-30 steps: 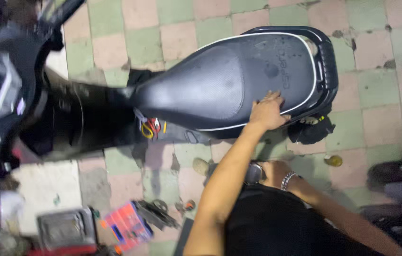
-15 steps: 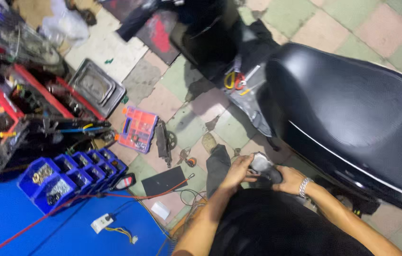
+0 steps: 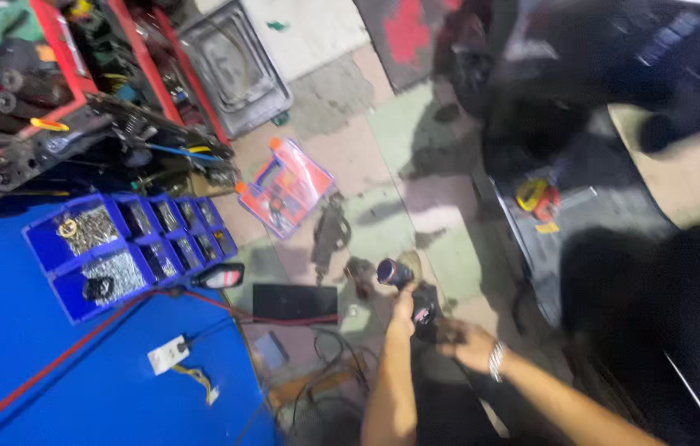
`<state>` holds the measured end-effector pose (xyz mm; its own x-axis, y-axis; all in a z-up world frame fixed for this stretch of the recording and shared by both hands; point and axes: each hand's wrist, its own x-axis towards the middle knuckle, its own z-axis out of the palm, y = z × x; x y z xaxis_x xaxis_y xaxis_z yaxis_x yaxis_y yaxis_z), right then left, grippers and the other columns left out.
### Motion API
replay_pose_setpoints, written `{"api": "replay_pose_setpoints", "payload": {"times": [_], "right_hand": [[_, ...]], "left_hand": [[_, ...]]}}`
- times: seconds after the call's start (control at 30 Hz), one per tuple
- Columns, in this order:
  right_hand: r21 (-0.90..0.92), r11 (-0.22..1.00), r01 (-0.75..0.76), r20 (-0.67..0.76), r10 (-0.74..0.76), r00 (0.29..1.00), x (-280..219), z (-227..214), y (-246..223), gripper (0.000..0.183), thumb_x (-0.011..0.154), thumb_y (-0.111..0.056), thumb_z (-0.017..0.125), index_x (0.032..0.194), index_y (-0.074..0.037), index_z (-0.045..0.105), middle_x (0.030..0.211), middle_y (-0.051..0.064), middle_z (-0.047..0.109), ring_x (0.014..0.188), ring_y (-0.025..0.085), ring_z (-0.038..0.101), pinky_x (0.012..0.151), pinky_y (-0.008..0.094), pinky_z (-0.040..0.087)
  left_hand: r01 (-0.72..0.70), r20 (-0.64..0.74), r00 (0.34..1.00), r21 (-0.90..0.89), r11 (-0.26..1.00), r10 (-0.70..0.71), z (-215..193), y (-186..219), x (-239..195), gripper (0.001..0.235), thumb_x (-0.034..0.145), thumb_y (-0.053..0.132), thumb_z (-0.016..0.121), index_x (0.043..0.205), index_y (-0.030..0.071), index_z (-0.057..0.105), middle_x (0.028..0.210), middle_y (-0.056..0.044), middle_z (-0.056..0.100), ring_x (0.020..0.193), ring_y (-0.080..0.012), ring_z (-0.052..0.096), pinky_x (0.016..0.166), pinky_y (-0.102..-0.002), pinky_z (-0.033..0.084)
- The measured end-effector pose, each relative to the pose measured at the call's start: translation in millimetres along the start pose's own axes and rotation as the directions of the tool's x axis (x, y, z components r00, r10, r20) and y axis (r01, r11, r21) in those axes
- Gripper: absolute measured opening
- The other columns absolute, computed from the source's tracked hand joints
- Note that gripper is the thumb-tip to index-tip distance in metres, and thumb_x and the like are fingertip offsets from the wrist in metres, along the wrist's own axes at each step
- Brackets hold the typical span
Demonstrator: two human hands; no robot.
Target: The person works on the internal components of a scooter's under-seat storage area, using a cordless drill to tighten screws. They then place a purple package and a plastic bag containing a yellow item into the storage compartment before closing the seat.
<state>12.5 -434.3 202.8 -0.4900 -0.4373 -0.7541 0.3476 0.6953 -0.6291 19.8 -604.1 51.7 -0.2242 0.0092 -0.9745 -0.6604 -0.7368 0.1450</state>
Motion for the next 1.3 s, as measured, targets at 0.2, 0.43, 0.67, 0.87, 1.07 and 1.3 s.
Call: {"api": "replay_pose_setpoints", "payload": {"times": [0.2,0.43,0.67,0.87,1.07,1.3], "right_hand": [[0.318,0.903,-0.288,0.066,0.282,0.957,92,43,77,0.054,0.080,-0.010,0.076,0.132,-0.006,0.063,0.107,0.010,0.085,0.102,0.021,0.082,0.094,0.033,0.064],[0.159,0.898,-0.410,-0.013,0.418,0.909,129,31,137,0.041,0.082,-0.020,0.078,0.122,-0.016,0.074,0.102,0.003,0.086,0.100,0.013,0.080,0.093,0.031,0.061],[0.316,0.801,-0.509,-0.017,0.541,0.841,121,0,114,0.036,0.087,-0.017,0.072,0.122,-0.009,0.074,0.087,0.010,0.083,0.076,0.022,0.073,0.073,0.039,0.059],[0.318,0.871,-0.376,-0.052,0.412,0.910,31,-26,114,0.042,0.085,-0.014,0.072,0.126,-0.006,0.070,0.096,0.010,0.083,0.086,0.018,0.077,0.083,0.032,0.061],[0.808,0.566,-0.167,-0.199,0.528,0.826,-120,-70,160,0.043,0.089,-0.016,0.062,0.129,-0.002,0.067,0.099,0.018,0.080,0.090,0.029,0.075,0.078,0.042,0.060],[0.567,-0.133,0.813,-0.389,0.827,0.406,-295,-62,273,0.090,0.106,-0.040,0.070,0.157,0.020,0.025,0.146,0.031,0.057,0.126,0.034,0.069,0.112,0.041,0.048]], "left_hand": [[0.014,-0.288,0.938,0.582,0.813,0.190,-20,80,144,0.057,0.080,0.040,0.077,0.118,-0.002,0.072,0.106,-0.018,0.075,0.088,-0.0277,0.076,0.073,-0.040,0.058],[0.065,-0.317,0.930,0.639,0.766,0.186,-62,93,303,0.043,0.083,0.029,0.062,0.107,-0.002,0.078,0.097,-0.022,0.080,0.078,-0.0296,0.076,0.067,-0.045,0.057],[0.096,-0.397,0.830,0.795,0.599,0.393,-84,101,322,0.032,0.086,0.026,0.064,0.101,0.002,0.078,0.095,-0.020,0.078,0.083,-0.0317,0.074,0.072,-0.045,0.055],[-0.161,-0.088,0.796,0.923,0.350,0.598,-21,82,198,0.023,0.088,0.023,0.065,0.096,0.006,0.078,0.094,-0.018,0.076,0.086,-0.0335,0.072,0.076,-0.045,0.054],[-0.687,0.440,0.700,0.631,0.361,0.562,107,-24,60,0.016,0.085,0.016,0.070,0.094,0.006,0.076,0.087,-0.011,0.077,0.077,-0.0208,0.072,0.074,-0.034,0.057],[-0.613,0.655,0.744,0.592,0.524,0.130,180,-158,-34,0.016,0.091,0.010,0.066,0.103,0.000,0.071,0.087,-0.009,0.075,0.071,-0.0143,0.070,0.064,-0.028,0.057]]}}
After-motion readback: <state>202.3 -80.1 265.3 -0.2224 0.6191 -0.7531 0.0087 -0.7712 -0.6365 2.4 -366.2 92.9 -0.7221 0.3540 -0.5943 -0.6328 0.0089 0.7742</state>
